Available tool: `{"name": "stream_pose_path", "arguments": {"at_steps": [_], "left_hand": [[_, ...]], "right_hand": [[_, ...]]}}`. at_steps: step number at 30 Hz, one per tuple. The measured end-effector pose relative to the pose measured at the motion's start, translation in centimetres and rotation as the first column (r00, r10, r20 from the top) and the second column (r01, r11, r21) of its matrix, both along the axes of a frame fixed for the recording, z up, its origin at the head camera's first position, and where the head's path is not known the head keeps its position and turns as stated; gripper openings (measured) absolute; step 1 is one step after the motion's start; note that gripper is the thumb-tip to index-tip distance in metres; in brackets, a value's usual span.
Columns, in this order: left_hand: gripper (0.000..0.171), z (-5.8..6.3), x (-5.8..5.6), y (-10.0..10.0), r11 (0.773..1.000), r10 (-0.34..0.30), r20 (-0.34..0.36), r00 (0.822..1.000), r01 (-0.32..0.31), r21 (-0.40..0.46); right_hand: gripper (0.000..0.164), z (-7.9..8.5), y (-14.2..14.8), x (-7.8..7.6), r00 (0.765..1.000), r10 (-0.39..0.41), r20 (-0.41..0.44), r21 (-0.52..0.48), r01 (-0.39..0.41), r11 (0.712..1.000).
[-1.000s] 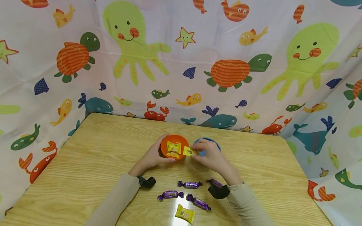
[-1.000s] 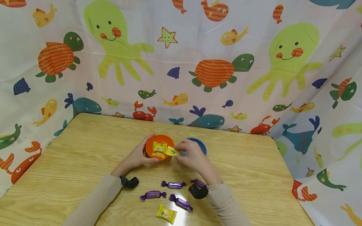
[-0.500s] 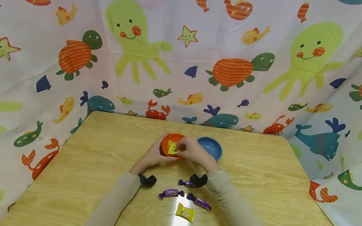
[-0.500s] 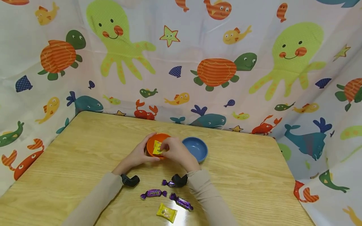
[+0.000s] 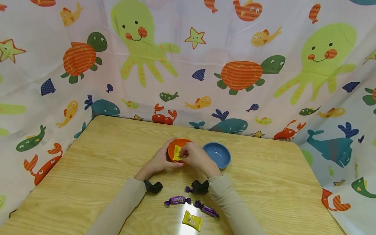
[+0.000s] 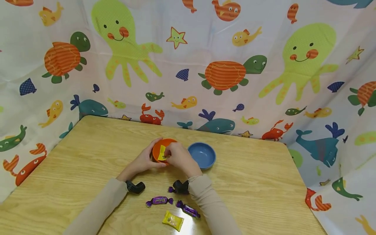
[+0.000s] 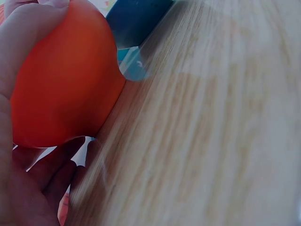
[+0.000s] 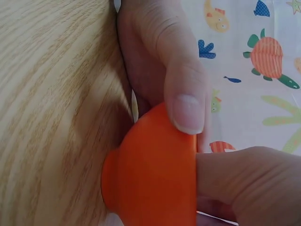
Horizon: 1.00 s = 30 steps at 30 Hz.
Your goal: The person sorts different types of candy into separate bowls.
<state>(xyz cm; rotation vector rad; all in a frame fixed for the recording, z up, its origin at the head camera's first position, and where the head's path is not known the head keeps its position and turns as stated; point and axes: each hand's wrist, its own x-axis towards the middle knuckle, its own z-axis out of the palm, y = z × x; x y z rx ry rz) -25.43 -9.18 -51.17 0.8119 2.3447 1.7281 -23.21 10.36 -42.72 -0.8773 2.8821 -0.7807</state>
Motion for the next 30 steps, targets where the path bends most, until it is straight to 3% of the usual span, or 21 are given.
{"name": "stream_pose_path", "arguments": {"at_steps": [5,12,18,21,30], "left_hand": [[0.109,0.1,-0.1,0.2,1.0,-0.006,0.003,1.0,0.006,-0.008],[0.111,0.2,0.0,0.1,1.0,0.002,-0.003,1.0,-0.002,-0.008],[0.111,0.3,0.1,0.1,1.0,0.007,0.002,1.0,-0.007,-0.01],[0.11,0.4,0.1,0.2,1.0,0.011,0.002,1.0,-0.011,-0.017],[0.112,0.2,0.1,0.2,1.0,0.001,-0.002,1.0,-0.001,0.007]], "right_hand": [[0.01,0.1,0.2,0.2,0.999,0.003,-0.033,0.004,-0.003,1.0],[0.006,0.1,0.7,1.1,0.999,-0.022,-0.036,-0.085,0.019,0.996],[0.007,0.5,1.6,3.0,0.993,-0.092,-0.08,-0.179,0.076,0.981],[0.006,1.0,2.1,4.1,0.99,-0.081,-0.112,-0.199,0.057,0.978],[0.007,2.5,3.9,8.2,0.994,-0.045,-0.1,-0.181,0.026,0.983]]}}
